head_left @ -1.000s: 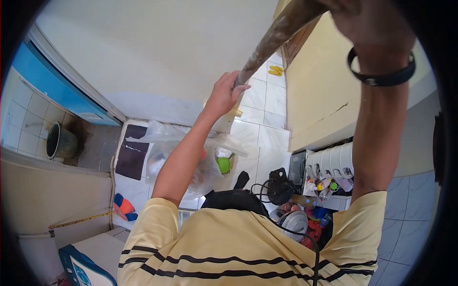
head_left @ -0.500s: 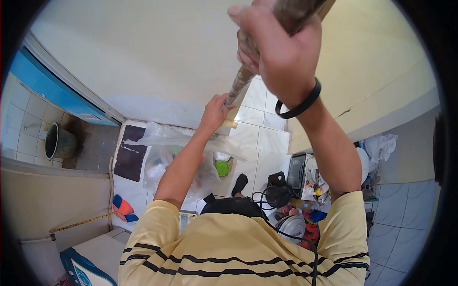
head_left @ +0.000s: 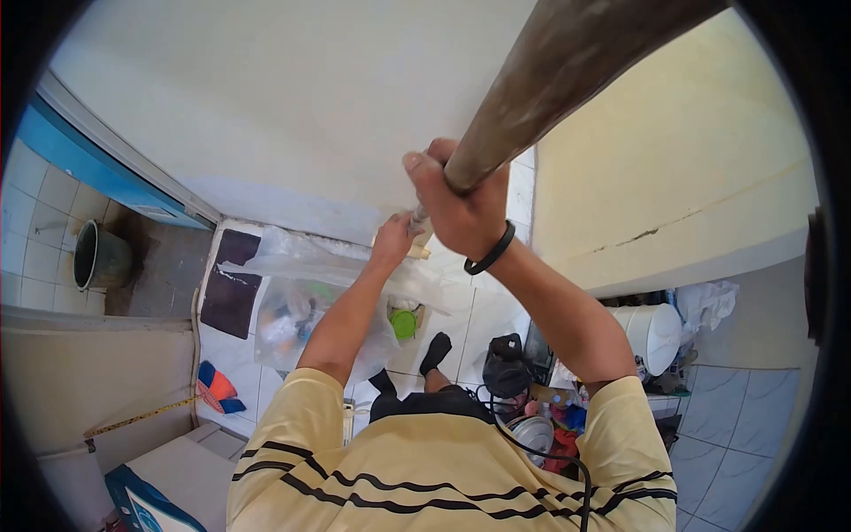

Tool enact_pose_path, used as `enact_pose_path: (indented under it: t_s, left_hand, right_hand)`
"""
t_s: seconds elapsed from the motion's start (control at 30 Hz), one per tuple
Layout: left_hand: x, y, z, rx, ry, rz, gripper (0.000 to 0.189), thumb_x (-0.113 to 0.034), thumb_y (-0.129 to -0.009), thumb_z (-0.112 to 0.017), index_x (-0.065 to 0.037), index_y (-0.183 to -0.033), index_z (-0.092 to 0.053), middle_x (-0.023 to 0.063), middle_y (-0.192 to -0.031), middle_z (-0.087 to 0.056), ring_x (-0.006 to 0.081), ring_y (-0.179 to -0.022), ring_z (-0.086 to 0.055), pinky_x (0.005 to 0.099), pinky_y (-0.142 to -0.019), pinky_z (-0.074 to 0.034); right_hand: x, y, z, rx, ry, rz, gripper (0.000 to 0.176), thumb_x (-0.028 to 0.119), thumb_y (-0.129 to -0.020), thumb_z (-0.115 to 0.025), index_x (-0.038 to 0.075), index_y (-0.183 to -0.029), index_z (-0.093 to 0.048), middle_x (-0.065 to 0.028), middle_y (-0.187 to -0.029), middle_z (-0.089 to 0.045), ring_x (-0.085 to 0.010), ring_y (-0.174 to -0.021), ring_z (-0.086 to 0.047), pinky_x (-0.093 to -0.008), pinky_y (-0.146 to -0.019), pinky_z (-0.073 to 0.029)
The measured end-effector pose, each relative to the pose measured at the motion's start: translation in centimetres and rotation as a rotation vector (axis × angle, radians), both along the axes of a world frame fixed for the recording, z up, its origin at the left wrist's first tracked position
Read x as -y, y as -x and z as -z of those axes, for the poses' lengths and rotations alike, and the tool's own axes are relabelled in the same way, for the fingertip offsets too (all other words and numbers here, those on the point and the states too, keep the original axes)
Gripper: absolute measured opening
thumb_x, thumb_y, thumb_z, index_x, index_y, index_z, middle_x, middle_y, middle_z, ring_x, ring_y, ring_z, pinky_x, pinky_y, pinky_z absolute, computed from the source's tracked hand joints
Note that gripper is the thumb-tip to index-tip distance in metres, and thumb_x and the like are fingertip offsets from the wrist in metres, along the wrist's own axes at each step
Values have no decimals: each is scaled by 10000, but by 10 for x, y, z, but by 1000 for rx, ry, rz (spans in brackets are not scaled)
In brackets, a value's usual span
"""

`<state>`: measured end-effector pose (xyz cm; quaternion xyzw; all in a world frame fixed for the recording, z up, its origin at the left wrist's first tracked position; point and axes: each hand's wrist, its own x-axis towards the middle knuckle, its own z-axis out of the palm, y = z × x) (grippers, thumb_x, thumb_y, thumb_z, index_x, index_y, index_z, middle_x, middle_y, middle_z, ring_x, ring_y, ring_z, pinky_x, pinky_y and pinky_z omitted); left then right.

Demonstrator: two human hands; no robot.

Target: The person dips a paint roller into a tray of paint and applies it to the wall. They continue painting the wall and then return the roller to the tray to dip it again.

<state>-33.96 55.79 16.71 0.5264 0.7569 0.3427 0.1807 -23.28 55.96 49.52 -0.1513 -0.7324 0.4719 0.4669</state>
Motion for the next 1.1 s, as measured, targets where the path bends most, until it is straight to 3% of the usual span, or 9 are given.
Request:
enact_pose_path:
  t_s: [0.17, 0.27, 0.33, 0.5, 0.6, 0.67, 0.83, 0.97, 1.1]
  left_hand:
    - [1, -5, 40, 38, 98, -47, 419, -339, -856, -696, -93, -1181, -600, 221, -984, -652, 421, -930, -638, 509, -786, -521]
    - [-5, -2, 56, 84, -103, -105, 420, -350, -862, -690, -112, -1195, -596, 209, -954, -669, 412, -917, -648, 508, -775, -525]
    - [-13, -6, 59, 17, 229, -51, 393, -363, -872, -678, -117, -1167, -597, 199, -919, -677, 416, -882, -658, 513, -751, -530]
    - [-24, -11, 96, 0, 209, -28, 349, -376, -892, -655, -98, -1094, -590, 201, -909, -679, 426, -855, -663, 525, -725, -533]
    - [-27, -14, 127, -19, 190, -33, 345, -384, -897, -649, -96, -1076, -584, 203, -900, -677, 431, -849, -662, 526, -720, -534]
    - [-28, -14, 136, -41, 158, -35, 348, -388, -897, -647, -99, -1080, -581, 203, -892, -676, 432, -848, -662, 524, -719, -534]
    - [-23, -17, 109, -48, 156, -23, 388, -384, -879, -664, -91, -1117, -579, 215, -868, -683, 417, -844, -661, 523, -725, -527]
    - [-17, -17, 61, -52, 96, -8, 378, -387, -879, -664, -81, -1083, -575, 216, -850, -678, 421, -838, -654, 519, -722, -519]
    - [-5, -15, -8, -88, -47, 37, 366, -370, -877, -672, -57, -1034, -568, 213, -825, -668, 430, -795, -647, 509, -686, -514]
  right_hand:
    - [-8, 4, 42, 78, -64, -11, 334, 52, -876, -629, 11, -589, -463, 7, -512, -353, -88, -521, -314, -301, -463, -268]
    - [-20, 6, 72, 62, -69, -26, 347, 39, -890, -607, 19, -589, -435, 18, -514, -366, -81, -495, -327, -287, -445, -281]
    - [-31, 4, 90, 77, 200, -50, 365, 22, -905, -579, 38, -584, -405, 27, -522, -381, -65, -465, -351, -268, -421, -296]
    - [-49, -4, 132, 59, 196, -51, 365, -5, -906, -558, 58, -589, -387, 35, -523, -377, -49, -439, -369, -253, -402, -294]
    - [-49, -6, 152, 19, 279, -12, 344, 46, -838, -617, 12, -552, -430, 9, -467, -361, -67, -463, -336, -299, -413, -277]
    - [-55, -10, 168, 27, 193, -55, 364, -4, -906, -553, 77, -601, -371, 23, -505, -386, -57, -407, -348, -251, -389, -280]
    - [-45, -16, 138, -58, 288, -64, 362, 15, -875, -590, 74, -577, -394, 30, -503, -399, -60, -418, -372, -257, -396, -294]
    - [-28, -19, 72, -150, 361, -51, 360, 37, -856, -635, 72, -572, -417, 43, -525, -418, -52, -433, -403, -246, -396, -309]
    - [-9, -24, 2, -218, 275, -102, 330, 45, -859, -640, 63, -597, -440, 41, -537, -428, -50, -423, -400, -236, -386, -310]
